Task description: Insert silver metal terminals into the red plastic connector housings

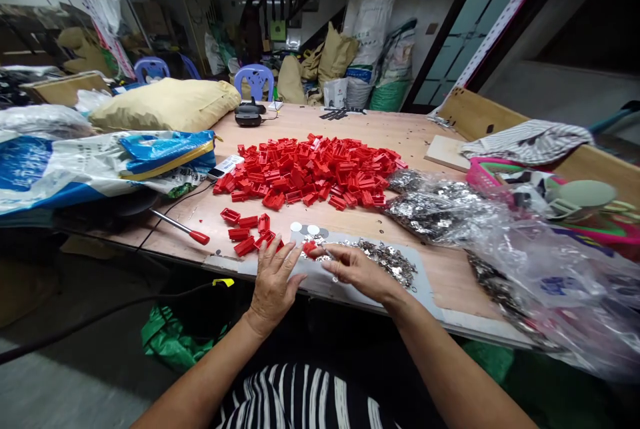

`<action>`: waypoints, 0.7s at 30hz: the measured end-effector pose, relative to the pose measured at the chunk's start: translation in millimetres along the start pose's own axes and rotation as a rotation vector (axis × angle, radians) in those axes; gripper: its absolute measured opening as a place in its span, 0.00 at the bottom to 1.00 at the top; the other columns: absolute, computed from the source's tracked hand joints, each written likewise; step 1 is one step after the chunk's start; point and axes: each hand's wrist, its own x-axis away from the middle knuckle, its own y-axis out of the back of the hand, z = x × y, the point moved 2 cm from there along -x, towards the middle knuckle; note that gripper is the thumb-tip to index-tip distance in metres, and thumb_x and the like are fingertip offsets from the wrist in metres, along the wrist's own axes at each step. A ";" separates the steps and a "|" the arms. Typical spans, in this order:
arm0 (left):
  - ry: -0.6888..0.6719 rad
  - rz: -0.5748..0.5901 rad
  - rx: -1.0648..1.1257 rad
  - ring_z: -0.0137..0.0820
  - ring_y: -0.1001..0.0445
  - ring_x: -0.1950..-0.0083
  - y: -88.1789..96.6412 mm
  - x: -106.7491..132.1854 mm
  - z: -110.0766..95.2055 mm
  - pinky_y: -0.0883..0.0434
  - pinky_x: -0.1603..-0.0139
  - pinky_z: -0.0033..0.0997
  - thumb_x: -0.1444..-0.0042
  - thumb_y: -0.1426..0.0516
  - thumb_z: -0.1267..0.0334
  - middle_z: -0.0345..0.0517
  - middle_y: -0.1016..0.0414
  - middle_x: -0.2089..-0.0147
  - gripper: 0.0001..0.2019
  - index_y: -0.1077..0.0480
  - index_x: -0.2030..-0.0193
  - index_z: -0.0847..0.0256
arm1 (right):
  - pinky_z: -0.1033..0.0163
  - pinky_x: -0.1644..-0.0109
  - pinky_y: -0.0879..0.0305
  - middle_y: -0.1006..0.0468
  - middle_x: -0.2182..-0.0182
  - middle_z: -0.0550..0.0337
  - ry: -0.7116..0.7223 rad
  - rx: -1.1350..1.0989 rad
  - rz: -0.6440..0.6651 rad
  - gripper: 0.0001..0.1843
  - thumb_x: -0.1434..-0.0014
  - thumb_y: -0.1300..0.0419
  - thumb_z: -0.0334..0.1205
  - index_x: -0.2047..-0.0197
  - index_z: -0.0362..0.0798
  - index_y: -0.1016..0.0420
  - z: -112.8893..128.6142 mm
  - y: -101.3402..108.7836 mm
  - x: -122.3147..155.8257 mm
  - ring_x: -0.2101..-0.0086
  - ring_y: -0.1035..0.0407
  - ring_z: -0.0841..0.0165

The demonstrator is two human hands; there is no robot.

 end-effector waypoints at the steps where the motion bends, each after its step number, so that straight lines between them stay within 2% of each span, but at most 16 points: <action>1: -0.009 0.012 0.041 0.45 0.40 0.34 -0.9 -0.4 -4.0 0.47 0.33 0.56 0.43 0.43 0.66 0.52 0.28 0.43 0.23 0.35 0.40 0.57 | 0.61 0.54 0.34 0.22 0.57 0.56 0.009 -0.034 0.032 0.20 0.41 0.41 0.51 0.51 0.48 0.23 4.5 -8.7 6.8 0.58 0.29 0.65; 3: -0.004 0.036 0.146 0.41 0.32 0.39 -1.5 -0.4 -10.7 0.40 0.37 0.50 0.42 0.44 0.68 0.50 0.24 0.47 0.19 0.33 0.43 0.56 | 0.65 0.62 0.35 0.23 0.60 0.58 -0.015 -0.100 0.075 0.22 0.41 0.41 0.52 0.50 0.48 0.24 7.5 -18.6 18.6 0.65 0.30 0.69; 5: 0.063 0.059 0.273 0.38 0.27 0.46 -0.7 0.4 -14.2 0.34 0.41 0.44 0.42 0.44 0.68 0.48 0.22 0.51 0.16 0.31 0.47 0.56 | 0.67 0.70 0.38 0.23 0.59 0.57 -0.069 -0.147 0.048 0.24 0.41 0.42 0.53 0.46 0.48 0.27 2.8 -16.1 28.2 0.73 0.34 0.73; 6: 0.127 0.077 0.344 0.37 0.25 0.49 -0.3 1.2 -14.5 0.33 0.44 0.41 0.43 0.43 0.67 0.48 0.22 0.52 0.15 0.30 0.48 0.57 | 0.68 0.73 0.41 0.24 0.58 0.56 -0.098 -0.146 -0.004 0.24 0.41 0.43 0.53 0.45 0.48 0.28 -1.9 -10.5 32.4 0.75 0.37 0.75; 8: 0.301 0.109 0.498 0.36 0.24 0.52 0.0 3.6 -13.0 0.30 0.48 0.37 0.45 0.40 0.64 0.48 0.22 0.54 0.14 0.30 0.51 0.58 | 0.67 0.73 0.41 0.23 0.58 0.55 -0.131 -0.057 -0.199 0.23 0.40 0.44 0.52 0.48 0.47 0.28 -13.8 6.1 40.2 0.76 0.37 0.74; 10: 0.477 0.135 0.661 0.35 0.23 0.55 -1.4 7.2 -10.8 0.28 0.51 0.34 0.48 0.37 0.61 0.48 0.22 0.55 0.15 0.30 0.54 0.59 | 0.64 0.67 0.37 0.22 0.63 0.55 -0.123 0.162 -0.422 0.17 0.41 0.44 0.50 0.57 0.46 0.25 -25.6 22.0 48.1 0.70 0.33 0.69; 11: 0.545 0.144 0.740 0.34 0.23 0.56 -2.6 9.1 -10.0 0.28 0.53 0.33 0.50 0.36 0.60 0.47 0.22 0.56 0.15 0.30 0.55 0.60 | 0.62 0.63 0.36 0.22 0.65 0.55 -0.113 0.283 -0.478 0.14 0.41 0.44 0.49 0.60 0.47 0.25 -30.8 26.4 51.5 0.67 0.31 0.66; 13: 0.642 0.147 0.862 0.32 0.23 0.59 -5.4 12.8 -9.7 0.27 0.54 0.32 0.52 0.35 0.60 0.46 0.23 0.56 0.17 0.32 0.58 0.60 | 0.59 0.59 0.36 0.22 0.65 0.55 -0.106 0.498 -0.479 0.10 0.41 0.45 0.44 0.64 0.49 0.25 -39.8 27.1 56.7 0.64 0.30 0.63; 15: 0.698 0.152 0.929 0.31 0.23 0.60 -8.1 15.6 -11.0 0.27 0.54 0.31 0.54 0.34 0.60 0.45 0.23 0.58 0.18 0.33 0.59 0.60 | 0.59 0.58 0.36 0.23 0.64 0.56 -0.120 0.655 -0.427 0.08 0.40 0.46 0.40 0.63 0.50 0.26 -46.2 20.2 59.5 0.63 0.29 0.63; 18: 0.727 0.157 0.956 0.31 0.23 0.61 -10.0 17.2 -14.3 0.27 0.55 0.30 0.56 0.33 0.61 0.43 0.23 0.61 0.19 0.34 0.59 0.60 | 0.59 0.59 0.34 0.23 0.62 0.56 -0.117 0.807 -0.415 0.09 0.39 0.47 0.38 0.59 0.51 0.26 -49.9 7.0 58.7 0.62 0.28 0.64; 21: 0.709 0.172 0.944 0.32 0.23 0.59 -9.2 16.0 -16.8 0.27 0.54 0.30 0.55 0.33 0.60 0.44 0.23 0.59 0.20 0.32 0.55 0.59 | 0.60 0.57 0.33 0.23 0.57 0.56 -0.065 0.897 -0.421 0.11 0.38 0.47 0.38 0.54 0.52 0.26 -48.9 -1.2 51.5 0.58 0.28 0.63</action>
